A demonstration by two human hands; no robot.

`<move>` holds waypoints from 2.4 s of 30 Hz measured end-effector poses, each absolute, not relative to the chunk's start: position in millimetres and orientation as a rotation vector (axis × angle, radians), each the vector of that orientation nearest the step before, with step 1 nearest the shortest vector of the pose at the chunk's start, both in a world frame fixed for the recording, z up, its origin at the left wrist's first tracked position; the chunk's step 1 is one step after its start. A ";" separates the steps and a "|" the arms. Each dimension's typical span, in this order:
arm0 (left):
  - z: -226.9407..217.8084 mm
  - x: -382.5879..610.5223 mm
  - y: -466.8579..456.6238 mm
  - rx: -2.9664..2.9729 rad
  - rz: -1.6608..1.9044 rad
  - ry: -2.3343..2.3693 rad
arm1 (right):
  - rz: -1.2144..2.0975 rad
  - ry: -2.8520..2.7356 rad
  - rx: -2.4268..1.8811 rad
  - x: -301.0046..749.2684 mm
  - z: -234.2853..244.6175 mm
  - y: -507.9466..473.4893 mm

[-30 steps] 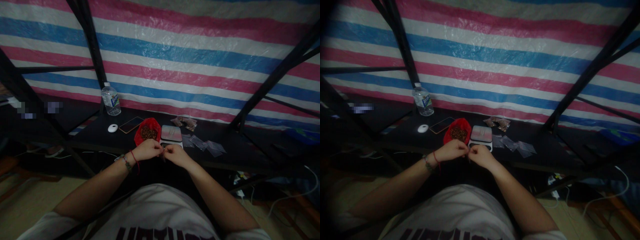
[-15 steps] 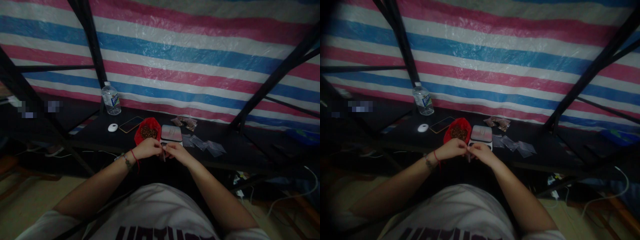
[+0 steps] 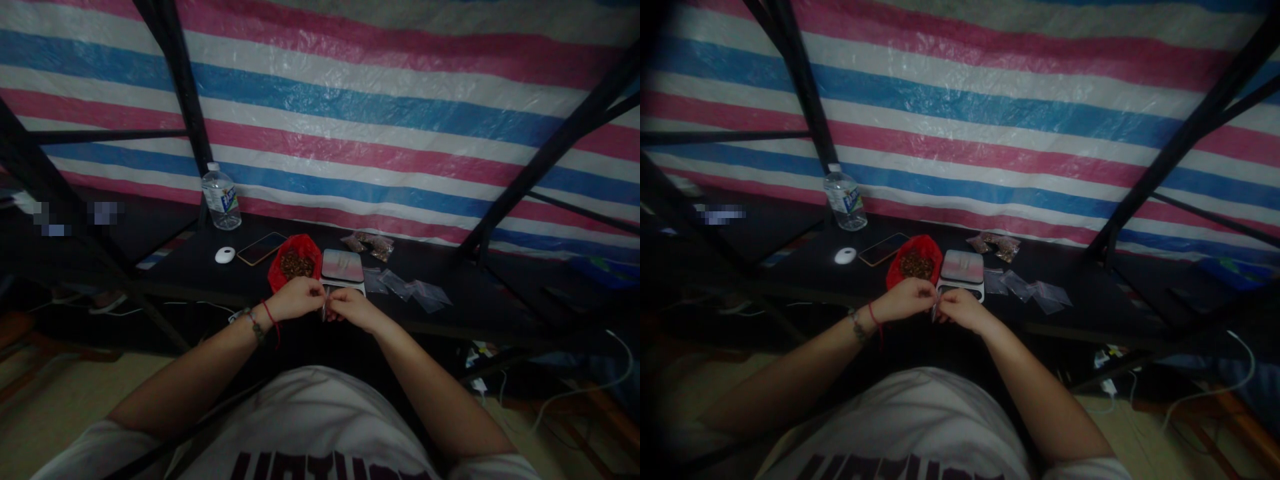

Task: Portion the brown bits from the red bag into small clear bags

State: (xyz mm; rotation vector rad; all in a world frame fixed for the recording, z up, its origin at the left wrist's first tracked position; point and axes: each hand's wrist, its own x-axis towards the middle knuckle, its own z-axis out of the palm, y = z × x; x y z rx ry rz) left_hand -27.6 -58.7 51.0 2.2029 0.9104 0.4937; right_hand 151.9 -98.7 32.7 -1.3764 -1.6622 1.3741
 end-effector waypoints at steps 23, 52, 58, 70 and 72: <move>84.1 -52.6 -56.9 2.598 0.702 0.872 | 1.454 -1.334 -0.883 164.0 19.8 -87.3; 51.1 -55.9 -19.0 1.895 0.958 0.944 | 1.464 -0.742 -0.802 148.5 9.3 -81.0; 51.7 -53.5 -20.0 1.770 1.000 0.789 | 1.345 -0.663 -0.877 143.2 7.5 -80.3; 27.0 -74.0 14.8 2.114 1.170 1.301 | 0.753 -1.209 -1.225 152.5 56.7 -20.4; 17.5 -78.4 22.5 2.257 1.024 1.426 | 0.552 -1.500 -1.331 149.5 71.7 -3.0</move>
